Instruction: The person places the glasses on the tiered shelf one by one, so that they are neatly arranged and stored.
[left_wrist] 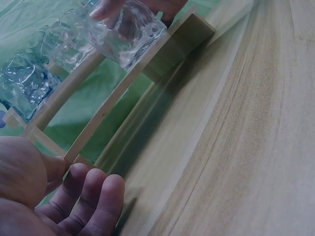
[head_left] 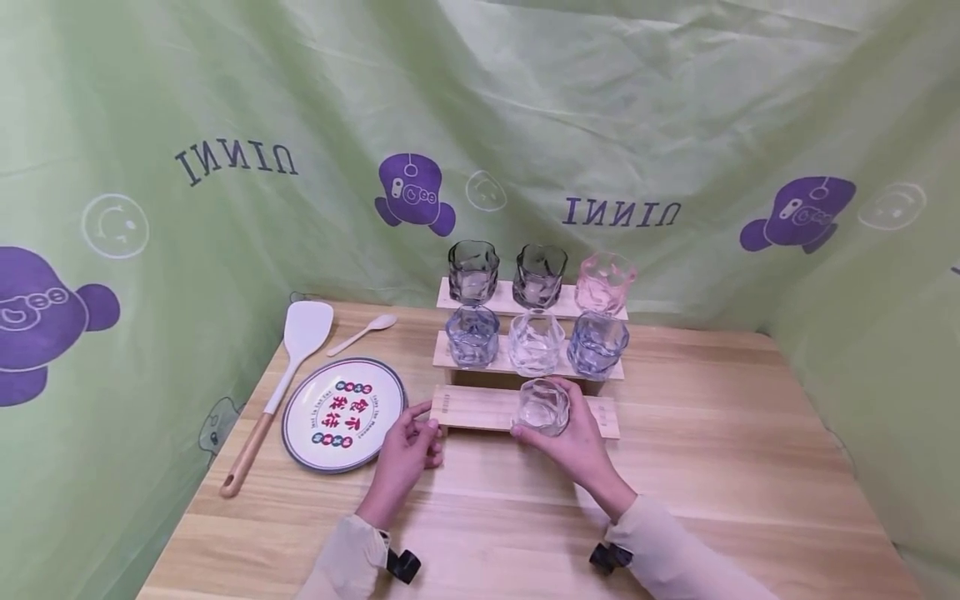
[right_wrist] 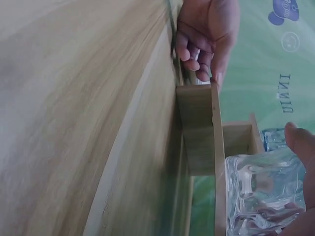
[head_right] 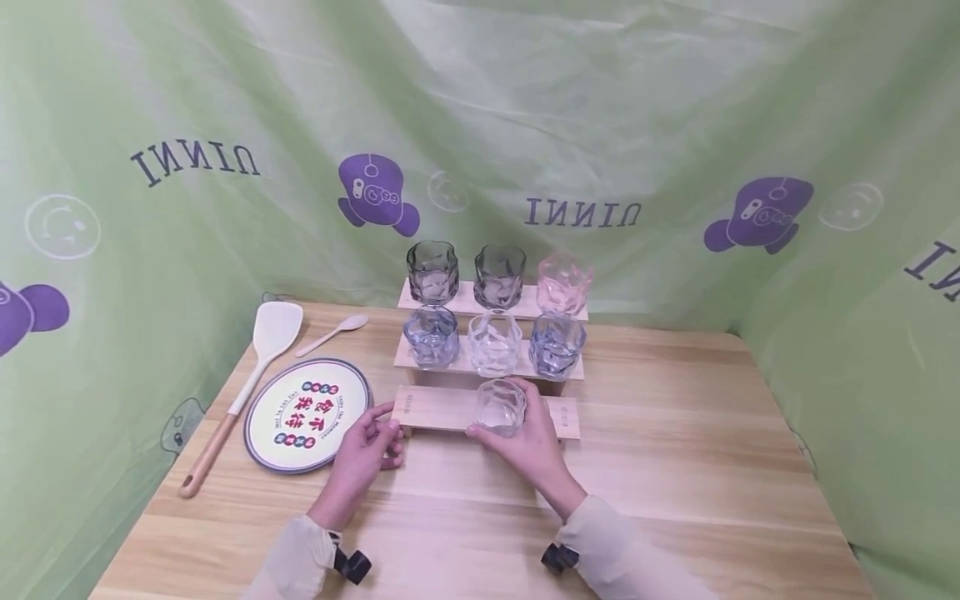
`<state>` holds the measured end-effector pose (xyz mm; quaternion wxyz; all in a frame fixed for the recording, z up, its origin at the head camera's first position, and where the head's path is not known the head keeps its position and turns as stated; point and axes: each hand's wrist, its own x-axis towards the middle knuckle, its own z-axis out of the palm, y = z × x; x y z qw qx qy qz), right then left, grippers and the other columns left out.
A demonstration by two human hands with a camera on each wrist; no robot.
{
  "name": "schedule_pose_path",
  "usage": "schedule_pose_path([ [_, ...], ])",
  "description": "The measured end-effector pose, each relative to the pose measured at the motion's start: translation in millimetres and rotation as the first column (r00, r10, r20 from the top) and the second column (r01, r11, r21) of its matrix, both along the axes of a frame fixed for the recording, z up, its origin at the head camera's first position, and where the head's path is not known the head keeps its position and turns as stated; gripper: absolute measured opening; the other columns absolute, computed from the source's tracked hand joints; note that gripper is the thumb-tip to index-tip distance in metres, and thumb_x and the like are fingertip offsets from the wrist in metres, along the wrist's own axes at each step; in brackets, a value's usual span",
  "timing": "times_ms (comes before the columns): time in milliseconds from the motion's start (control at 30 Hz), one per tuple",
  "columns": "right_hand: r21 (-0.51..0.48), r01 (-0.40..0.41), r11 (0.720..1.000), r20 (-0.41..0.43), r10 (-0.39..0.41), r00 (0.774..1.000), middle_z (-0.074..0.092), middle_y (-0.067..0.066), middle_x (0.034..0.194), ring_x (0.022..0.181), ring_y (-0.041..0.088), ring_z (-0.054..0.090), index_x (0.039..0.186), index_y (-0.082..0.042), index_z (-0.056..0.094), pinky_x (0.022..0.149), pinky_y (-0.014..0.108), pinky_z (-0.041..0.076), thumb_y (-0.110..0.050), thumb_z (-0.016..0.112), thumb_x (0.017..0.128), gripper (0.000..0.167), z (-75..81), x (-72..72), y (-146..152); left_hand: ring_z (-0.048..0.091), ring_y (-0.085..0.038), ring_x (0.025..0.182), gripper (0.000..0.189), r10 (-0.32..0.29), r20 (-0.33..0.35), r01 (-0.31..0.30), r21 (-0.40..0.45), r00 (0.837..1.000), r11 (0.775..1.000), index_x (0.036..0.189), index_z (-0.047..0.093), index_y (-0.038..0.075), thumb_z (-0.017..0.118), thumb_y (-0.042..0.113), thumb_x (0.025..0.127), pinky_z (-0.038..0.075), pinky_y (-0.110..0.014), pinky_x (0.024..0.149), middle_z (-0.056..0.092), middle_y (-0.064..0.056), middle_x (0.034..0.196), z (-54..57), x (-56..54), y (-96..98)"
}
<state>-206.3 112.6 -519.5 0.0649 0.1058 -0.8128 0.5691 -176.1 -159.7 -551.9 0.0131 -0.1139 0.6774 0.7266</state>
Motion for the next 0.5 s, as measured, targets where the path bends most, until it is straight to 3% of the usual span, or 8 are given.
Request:
schedule_pose_path([
  [200,0.026,-0.008,1.0,-0.035,0.009,0.999,0.05,0.015,0.135,0.119,0.033,0.056,0.142,-0.007,0.037,0.107,0.045,0.049,-0.021,0.1,0.063,0.103,3.5,3.7,6,0.063,-0.028,0.082,0.044,-0.001,-0.003,0.001,-0.004,1.0,1.0,0.146,0.048,0.005,0.059,0.009,0.104,0.066,-0.041,0.067,0.063,-0.025,0.108,1.7,2.9,-0.1],
  [300,0.05,0.002,0.999,-0.054,0.001,0.999,0.053,0.013,0.125,0.108,0.029,0.059,0.137,-0.006,0.041,0.096,0.042,0.056,-0.02,0.1,0.063,0.096,4.3,5.5,10,0.063,-0.027,0.082,0.043,0.003,-0.001,-0.003,-0.003,1.0,1.0,0.146,0.048,0.006,0.058,0.009,0.104,0.066,-0.041,0.067,0.063,-0.025,0.108,3.4,2.9,-1.9],
  [500,0.046,0.0,0.999,-0.094,0.004,0.996,0.057,0.009,0.112,0.096,0.021,0.054,0.131,-0.006,0.05,0.086,0.039,0.056,-0.021,0.1,0.063,0.086,3.3,0.6,10,0.063,-0.025,0.079,0.041,0.017,-0.005,-0.017,0.005,1.0,1.0,0.144,0.049,0.006,0.059,0.008,0.104,0.066,-0.037,0.066,0.062,-0.025,0.106,1.5,1.2,-3.9],
])
